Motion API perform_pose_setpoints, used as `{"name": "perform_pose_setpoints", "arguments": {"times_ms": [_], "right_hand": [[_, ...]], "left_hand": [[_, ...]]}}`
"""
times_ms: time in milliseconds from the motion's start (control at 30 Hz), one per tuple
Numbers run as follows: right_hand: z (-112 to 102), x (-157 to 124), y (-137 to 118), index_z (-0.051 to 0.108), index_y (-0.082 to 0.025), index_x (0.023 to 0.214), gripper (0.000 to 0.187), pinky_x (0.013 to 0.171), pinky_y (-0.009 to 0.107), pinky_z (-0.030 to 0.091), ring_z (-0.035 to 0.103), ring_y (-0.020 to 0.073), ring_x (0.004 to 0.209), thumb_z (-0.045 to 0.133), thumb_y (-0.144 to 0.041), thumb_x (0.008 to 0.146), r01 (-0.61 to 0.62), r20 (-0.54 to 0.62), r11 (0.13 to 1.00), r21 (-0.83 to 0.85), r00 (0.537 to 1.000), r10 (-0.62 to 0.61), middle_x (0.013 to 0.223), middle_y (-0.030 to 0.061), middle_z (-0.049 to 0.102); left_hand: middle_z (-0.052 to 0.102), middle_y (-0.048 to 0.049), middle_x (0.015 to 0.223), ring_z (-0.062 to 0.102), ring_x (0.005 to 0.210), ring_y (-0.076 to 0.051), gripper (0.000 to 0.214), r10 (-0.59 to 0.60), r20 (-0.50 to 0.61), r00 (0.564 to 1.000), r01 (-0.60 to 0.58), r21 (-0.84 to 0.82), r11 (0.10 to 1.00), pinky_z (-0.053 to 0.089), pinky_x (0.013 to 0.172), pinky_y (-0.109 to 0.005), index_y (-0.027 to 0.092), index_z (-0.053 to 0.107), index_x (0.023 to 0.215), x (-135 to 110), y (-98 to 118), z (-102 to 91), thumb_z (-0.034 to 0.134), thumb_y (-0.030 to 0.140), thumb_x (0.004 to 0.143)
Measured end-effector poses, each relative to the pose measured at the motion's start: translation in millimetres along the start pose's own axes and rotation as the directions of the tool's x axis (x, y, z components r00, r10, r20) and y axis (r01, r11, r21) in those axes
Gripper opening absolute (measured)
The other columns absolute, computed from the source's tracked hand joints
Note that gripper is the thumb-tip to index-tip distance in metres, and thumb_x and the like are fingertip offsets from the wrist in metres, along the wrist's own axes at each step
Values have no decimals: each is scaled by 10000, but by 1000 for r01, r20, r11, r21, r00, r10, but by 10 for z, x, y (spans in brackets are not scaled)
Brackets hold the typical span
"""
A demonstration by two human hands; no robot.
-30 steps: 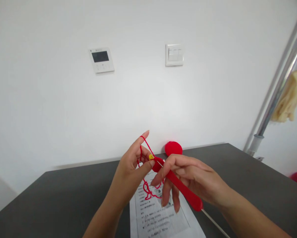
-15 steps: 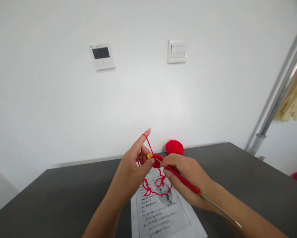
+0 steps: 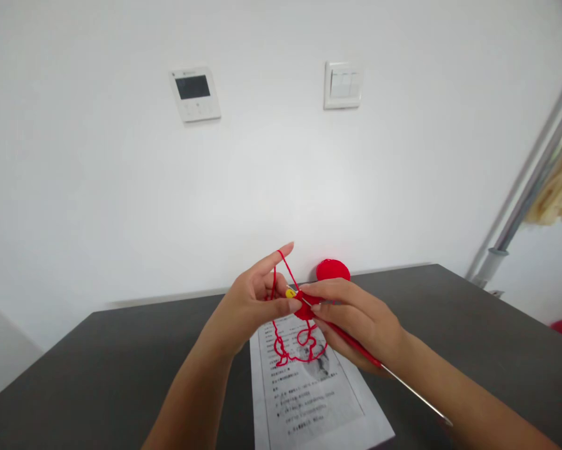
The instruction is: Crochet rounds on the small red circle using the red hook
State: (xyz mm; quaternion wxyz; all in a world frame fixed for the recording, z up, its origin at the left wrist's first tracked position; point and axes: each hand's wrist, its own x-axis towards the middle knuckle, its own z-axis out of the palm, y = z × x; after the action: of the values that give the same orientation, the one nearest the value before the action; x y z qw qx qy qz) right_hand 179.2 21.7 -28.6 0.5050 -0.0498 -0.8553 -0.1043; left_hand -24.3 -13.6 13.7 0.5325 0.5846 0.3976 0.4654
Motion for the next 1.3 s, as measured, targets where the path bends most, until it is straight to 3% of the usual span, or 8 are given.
{"name": "perform_pose_setpoints", "arguments": {"times_ms": [133, 367, 600, 767, 900, 1000, 1100, 1300], "right_hand": [[-29, 34, -13, 595, -197, 1080, 245, 834, 279, 619, 711, 168, 989, 568, -39, 895, -187, -24, 965, 187, 981, 194, 1108, 105, 702], [-32, 73, -18, 611, -208, 901, 200, 795, 278, 586, 707, 148, 898, 574, -20, 844, -419, 136, 698, 581, 895, 424, 984, 50, 727], [-81, 68, -10, 681, -172, 886, 155, 819, 270, 591, 728, 145, 880, 650, -26, 843, -415, 203, 701, 580, 907, 369, 939, 74, 758], [-124, 67, 21, 693, -164, 847, 139, 813, 270, 607, 737, 155, 911, 658, -30, 832, -476, 296, 593, 649, 877, 379, 947, 77, 767], [-133, 47, 58, 694, -155, 856, 132, 814, 263, 608, 739, 157, 934, 664, -32, 820, -498, 344, 519, 695, 864, 369, 968, 82, 766], [-126, 41, 83, 685, -156, 848, 136, 793, 259, 612, 743, 157, 925, 655, -28, 815, -508, 359, 531, 678, 859, 365, 973, 83, 767], [-118, 50, 90, 669, -171, 872, 125, 775, 256, 609, 752, 154, 891, 649, -52, 839, -483, 299, 642, 595, 875, 382, 966, 79, 777], [-177, 49, 111, 651, -190, 989, 159, 879, 287, 584, 734, 161, 994, 609, -72, 891, -343, 194, 847, 407, 938, 287, 1090, 105, 770]], "left_hand": [[591, 23, 713, 513, 665, -132, 900, 51, -126, 991, -50, 11, 999, 409, 663, -286, 101, 430, 1484, 40, -10, 78, 798, 393, 717], [539, 52, 695, 478, 648, -99, 413, 315, -350, 882, -243, 235, 941, 408, 646, -249, 161, 718, 1181, 69, -67, 216, 717, 276, 784], [589, 45, 717, 508, 661, -104, 256, 412, -415, 811, -291, 325, 900, 445, 670, -245, 212, 778, 1018, 60, -130, 276, 705, 210, 773], [758, -22, 970, 563, 682, -119, 93, 467, -435, 770, -326, 362, 874, 456, 666, -267, 189, 656, 665, 85, -144, 308, 693, 166, 747], [770, -41, 1058, 584, 705, -128, 195, 458, -427, 780, -320, 357, 878, 449, 654, -270, 186, 579, 585, 127, -181, 314, 698, 164, 738], [741, -1, 845, 558, 657, -114, 42, 384, -414, 825, -292, 270, 918, 443, 642, -255, 187, 701, 694, 188, -222, 244, 734, 182, 719], [618, 50, 602, 541, 605, -104, 225, 250, -337, 908, -220, 126, 967, 443, 635, -232, 197, 789, 921, 238, -214, 96, 781, 227, 698], [737, -91, 718, 657, 734, -180, 376, 152, -256, 955, -157, 0, 988, 524, 733, -282, 134, 721, 576, 236, -93, -204, 772, 470, 737]]}}
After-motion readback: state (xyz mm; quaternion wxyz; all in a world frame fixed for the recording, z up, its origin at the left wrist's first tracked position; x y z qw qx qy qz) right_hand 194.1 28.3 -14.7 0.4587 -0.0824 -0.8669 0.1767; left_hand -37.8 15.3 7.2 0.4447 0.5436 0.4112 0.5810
